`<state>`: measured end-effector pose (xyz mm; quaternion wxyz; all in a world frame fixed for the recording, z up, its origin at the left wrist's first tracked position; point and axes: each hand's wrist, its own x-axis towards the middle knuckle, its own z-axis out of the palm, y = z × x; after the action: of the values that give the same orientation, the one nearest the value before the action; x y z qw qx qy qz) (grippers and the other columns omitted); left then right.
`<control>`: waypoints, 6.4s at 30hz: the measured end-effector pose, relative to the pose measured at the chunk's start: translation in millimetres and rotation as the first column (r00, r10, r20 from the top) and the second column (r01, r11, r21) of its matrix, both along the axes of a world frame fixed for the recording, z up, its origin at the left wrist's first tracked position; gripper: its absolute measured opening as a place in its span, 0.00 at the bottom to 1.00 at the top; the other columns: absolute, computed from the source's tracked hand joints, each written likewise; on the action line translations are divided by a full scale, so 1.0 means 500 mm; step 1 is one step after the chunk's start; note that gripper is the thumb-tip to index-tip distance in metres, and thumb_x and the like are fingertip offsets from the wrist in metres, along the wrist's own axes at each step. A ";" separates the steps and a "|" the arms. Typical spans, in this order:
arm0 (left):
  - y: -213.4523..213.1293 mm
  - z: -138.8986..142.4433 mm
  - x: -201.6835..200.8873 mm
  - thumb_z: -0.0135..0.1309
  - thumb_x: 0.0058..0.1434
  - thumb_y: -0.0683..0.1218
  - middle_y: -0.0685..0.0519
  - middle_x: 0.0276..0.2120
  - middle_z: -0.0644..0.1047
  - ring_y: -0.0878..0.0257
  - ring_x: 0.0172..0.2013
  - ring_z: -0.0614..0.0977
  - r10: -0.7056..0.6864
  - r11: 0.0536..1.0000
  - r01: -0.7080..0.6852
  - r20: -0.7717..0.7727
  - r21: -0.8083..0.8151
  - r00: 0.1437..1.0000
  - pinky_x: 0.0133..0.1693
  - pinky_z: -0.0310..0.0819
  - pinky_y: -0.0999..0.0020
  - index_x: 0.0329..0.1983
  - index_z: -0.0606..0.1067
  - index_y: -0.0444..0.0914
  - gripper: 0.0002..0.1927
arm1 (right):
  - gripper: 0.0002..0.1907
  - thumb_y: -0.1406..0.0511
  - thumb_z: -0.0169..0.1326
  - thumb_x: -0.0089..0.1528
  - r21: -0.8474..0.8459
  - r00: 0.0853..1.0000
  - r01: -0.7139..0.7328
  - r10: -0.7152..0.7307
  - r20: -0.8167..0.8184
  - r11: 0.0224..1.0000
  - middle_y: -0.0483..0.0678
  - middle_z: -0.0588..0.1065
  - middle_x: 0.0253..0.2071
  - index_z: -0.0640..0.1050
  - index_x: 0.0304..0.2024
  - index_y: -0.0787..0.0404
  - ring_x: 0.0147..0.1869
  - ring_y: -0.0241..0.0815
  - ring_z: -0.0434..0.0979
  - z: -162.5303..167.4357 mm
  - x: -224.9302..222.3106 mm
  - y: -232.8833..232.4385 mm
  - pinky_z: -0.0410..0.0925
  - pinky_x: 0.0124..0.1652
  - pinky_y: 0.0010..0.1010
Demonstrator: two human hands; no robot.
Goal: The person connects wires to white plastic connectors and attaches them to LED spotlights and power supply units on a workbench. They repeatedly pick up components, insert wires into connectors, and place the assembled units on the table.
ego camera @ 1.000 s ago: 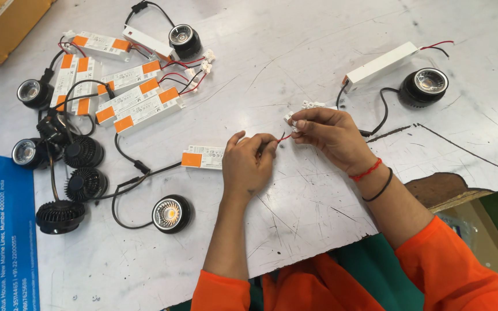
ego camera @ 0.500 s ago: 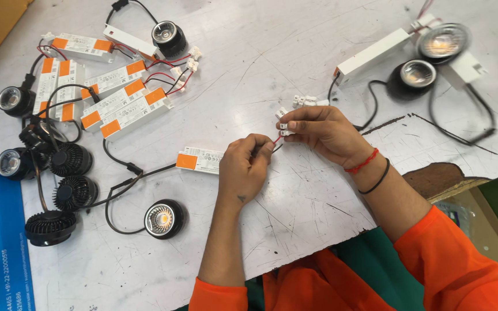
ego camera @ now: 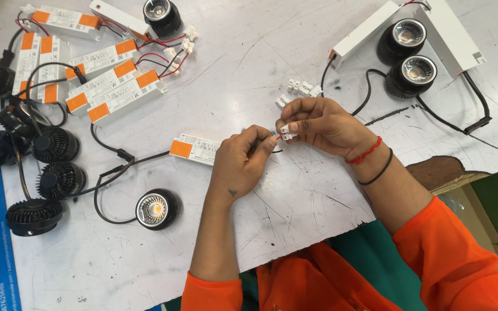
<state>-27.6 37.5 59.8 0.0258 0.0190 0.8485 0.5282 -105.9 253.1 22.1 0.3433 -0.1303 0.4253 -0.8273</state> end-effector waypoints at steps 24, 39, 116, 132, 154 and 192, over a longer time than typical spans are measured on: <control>-0.002 0.002 -0.001 0.55 0.65 0.53 0.55 0.15 0.74 0.67 0.18 0.71 -0.060 0.995 0.065 0.068 -0.077 0.996 0.23 0.63 0.67 0.35 0.80 0.38 0.14 | 0.16 0.77 0.55 0.63 0.114 0.987 -0.023 0.041 -0.158 0.993 0.57 0.78 0.41 0.62 0.37 0.57 0.47 0.43 0.78 0.003 0.001 -0.001 0.71 0.45 0.33; 0.010 0.005 0.002 0.58 0.64 0.49 0.54 0.15 0.75 0.67 0.17 0.71 0.062 0.997 -0.061 0.031 -0.048 0.998 0.23 0.61 0.69 0.36 0.79 0.39 0.08 | 0.10 0.74 0.55 0.64 0.200 0.997 0.036 -0.021 -0.077 0.979 0.57 0.80 0.43 0.67 0.39 0.60 0.47 0.43 0.82 0.007 0.003 -0.018 0.77 0.45 0.34; -0.149 -0.096 -0.035 0.59 0.59 0.57 0.43 0.48 0.73 0.42 0.56 0.69 0.604 0.349 -0.788 -0.521 -0.508 0.603 0.63 0.47 0.36 0.51 0.76 0.39 0.22 | 0.16 0.57 0.52 0.70 0.242 0.945 0.272 -0.211 -0.251 0.931 0.48 0.76 0.36 0.76 0.48 0.64 0.39 0.36 0.73 0.001 0.006 -0.008 0.69 0.40 0.27; -0.208 -0.049 0.023 0.48 0.69 0.53 0.36 0.70 0.64 0.41 0.71 0.61 0.364 0.494 -0.583 -0.455 -0.645 0.813 0.70 0.52 0.50 0.67 0.69 0.27 0.30 | 0.06 0.67 0.57 0.69 0.097 0.302 0.927 -0.567 -0.767 0.362 0.46 0.76 0.38 0.76 0.42 0.65 0.42 0.36 0.76 -0.046 0.185 0.097 0.70 0.45 0.27; -0.002 -0.097 0.269 0.54 0.62 0.51 0.45 0.62 0.74 0.46 0.66 0.69 0.079 0.748 -0.355 -0.457 -0.560 0.886 0.65 0.58 0.49 0.52 0.78 0.38 0.19 | 0.28 0.56 0.72 0.49 0.176 0.191 0.969 0.075 -0.979 -0.173 0.57 0.75 0.55 0.79 0.47 0.60 0.57 0.58 0.76 -0.015 0.317 0.297 0.72 0.53 0.44; 0.172 -0.294 0.108 0.63 0.53 0.47 0.42 0.43 0.81 0.55 0.43 0.85 -0.330 0.893 0.298 0.038 0.338 0.943 0.48 0.79 0.62 0.65 0.65 0.31 0.37 | 0.21 0.63 0.61 0.62 0.243 0.453 0.867 -0.485 -0.748 0.435 0.52 0.78 0.53 0.76 0.55 0.64 0.58 0.42 0.78 0.017 0.365 0.163 0.72 0.58 0.34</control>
<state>26.6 123.7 -87.3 0.1472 0.1349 0.7323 0.6510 76.7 334.6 30.7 -0.1688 -0.0626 0.7577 -0.6273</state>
